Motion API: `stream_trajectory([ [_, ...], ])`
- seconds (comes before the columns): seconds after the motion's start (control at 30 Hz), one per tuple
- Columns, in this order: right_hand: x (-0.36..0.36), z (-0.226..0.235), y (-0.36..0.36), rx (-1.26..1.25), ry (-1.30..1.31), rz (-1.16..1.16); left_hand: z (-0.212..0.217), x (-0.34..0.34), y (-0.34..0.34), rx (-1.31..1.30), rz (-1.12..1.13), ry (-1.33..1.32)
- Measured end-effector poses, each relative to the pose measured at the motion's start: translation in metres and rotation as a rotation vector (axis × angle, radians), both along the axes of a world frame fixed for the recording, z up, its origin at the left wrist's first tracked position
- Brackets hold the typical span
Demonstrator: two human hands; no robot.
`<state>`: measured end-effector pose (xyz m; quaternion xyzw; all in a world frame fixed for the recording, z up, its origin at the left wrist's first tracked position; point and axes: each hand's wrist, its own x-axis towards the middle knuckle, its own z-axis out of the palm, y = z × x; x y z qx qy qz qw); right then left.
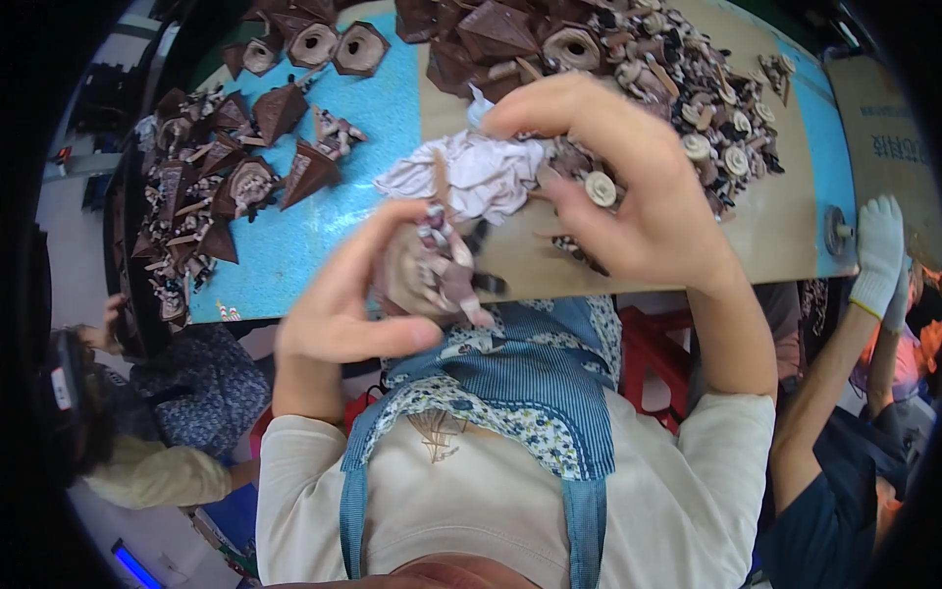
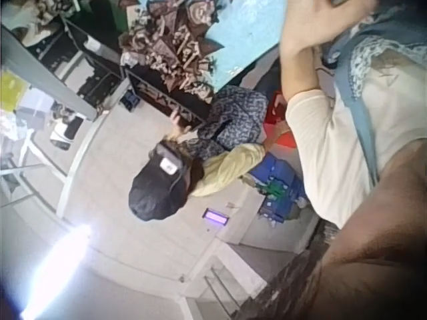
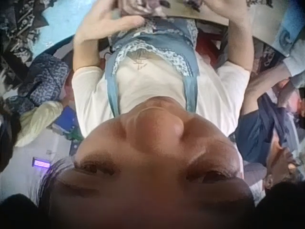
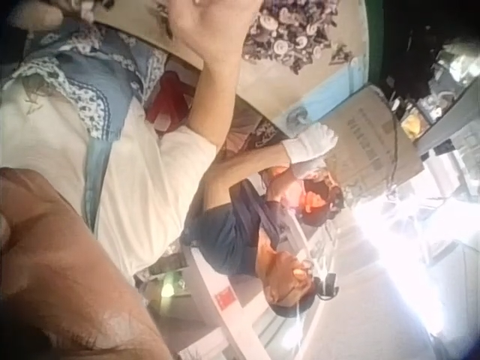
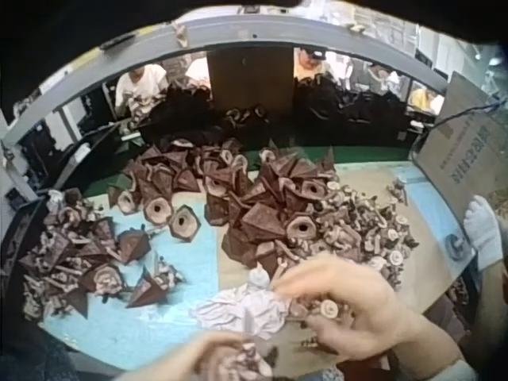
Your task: The person assembles small components by applying glue from a bottle to brown bases, then attaching white components to them by hand, using pliers to manipulate the small parts.
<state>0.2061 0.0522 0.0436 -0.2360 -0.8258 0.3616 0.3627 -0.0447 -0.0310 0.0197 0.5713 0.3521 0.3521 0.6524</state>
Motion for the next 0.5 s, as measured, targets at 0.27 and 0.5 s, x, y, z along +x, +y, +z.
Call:
stream_trajectory([
  [0.27,-0.041,-0.025,0.025,0.077,-0.381,-0.372,0.036,-0.109,0.047,0.561,0.716,1.443],
  [0.5,-0.049,-0.031,0.031,0.199,-0.495,-0.365,0.016,-0.067,0.117,1.011,0.640,1.275],
])
